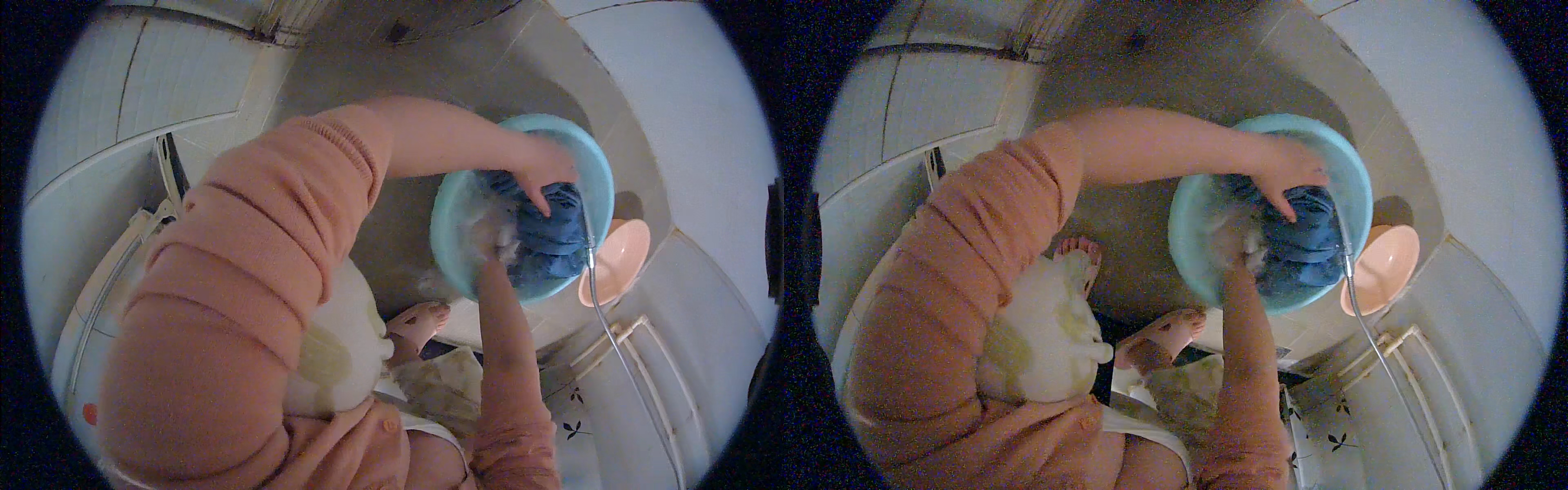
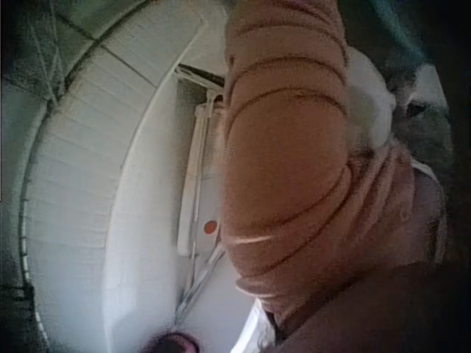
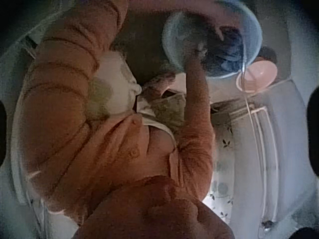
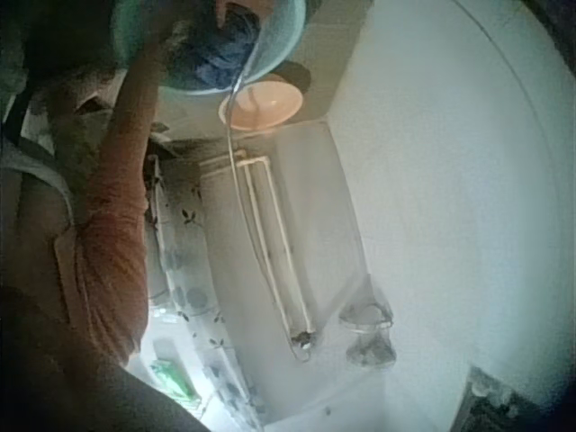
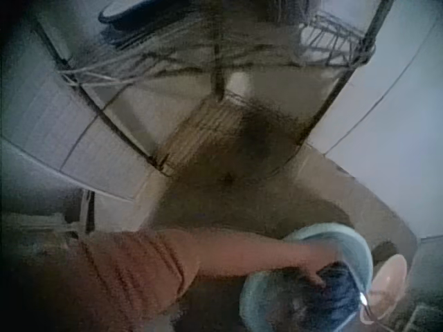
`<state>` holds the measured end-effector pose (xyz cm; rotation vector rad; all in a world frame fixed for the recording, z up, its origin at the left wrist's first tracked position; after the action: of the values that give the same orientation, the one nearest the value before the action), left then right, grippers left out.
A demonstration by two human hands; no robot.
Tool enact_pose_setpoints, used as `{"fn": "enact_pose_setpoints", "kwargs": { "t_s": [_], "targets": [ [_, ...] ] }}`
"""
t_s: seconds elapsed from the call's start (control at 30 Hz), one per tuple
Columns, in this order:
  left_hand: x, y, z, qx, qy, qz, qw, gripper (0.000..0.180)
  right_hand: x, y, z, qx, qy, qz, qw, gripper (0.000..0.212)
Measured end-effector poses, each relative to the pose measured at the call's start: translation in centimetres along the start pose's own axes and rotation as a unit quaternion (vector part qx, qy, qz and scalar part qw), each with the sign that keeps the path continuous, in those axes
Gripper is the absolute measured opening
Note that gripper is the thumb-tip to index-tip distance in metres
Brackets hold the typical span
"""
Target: The person sits on the bathroom floor and hand washes several items of clothing in a blue basin using a handheld shower head. They scrub and rinse the clothes, then wring them out and place them into a separate pink basin.
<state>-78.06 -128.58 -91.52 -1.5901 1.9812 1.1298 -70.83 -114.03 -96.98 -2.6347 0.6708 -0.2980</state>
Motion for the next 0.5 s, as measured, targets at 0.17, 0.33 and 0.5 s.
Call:
{"fn": "enact_pose_setpoints", "kwargs": {
  "t_s": [0.17,0.33,0.5],
  "targets": [
    [-0.1,-0.4,1.4,0.003,0.038,0.023,0.999,0.077,2.1,-4.1,-11.8,-0.167,0.234,-0.061,0.956,0.034],
    [0.4,-1.3,1.0,0.024,0.065,0.006,0.998,0.078,0.8,-14.2,-27.7,-0.213,0.289,0.024,0.933,0.025],
    [0.3,-0.7,1.8,0.03,0.037,-0.004,0.999,0.074,4.3,-21.3,-38.4,-0.358,0.18,-0.015,0.916,0.038]
  ]
}}
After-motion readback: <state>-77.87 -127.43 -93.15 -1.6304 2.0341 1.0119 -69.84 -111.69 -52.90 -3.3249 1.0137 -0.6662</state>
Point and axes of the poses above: each hand's wrist, its own y-axis towards the middle knuckle, its own z-axis out of the palm, x = y × z, the point moved 4 cm from there along y, towards the middle knuckle, and after that the axes turned 15 degrees about -x, right-handed, at the moved point
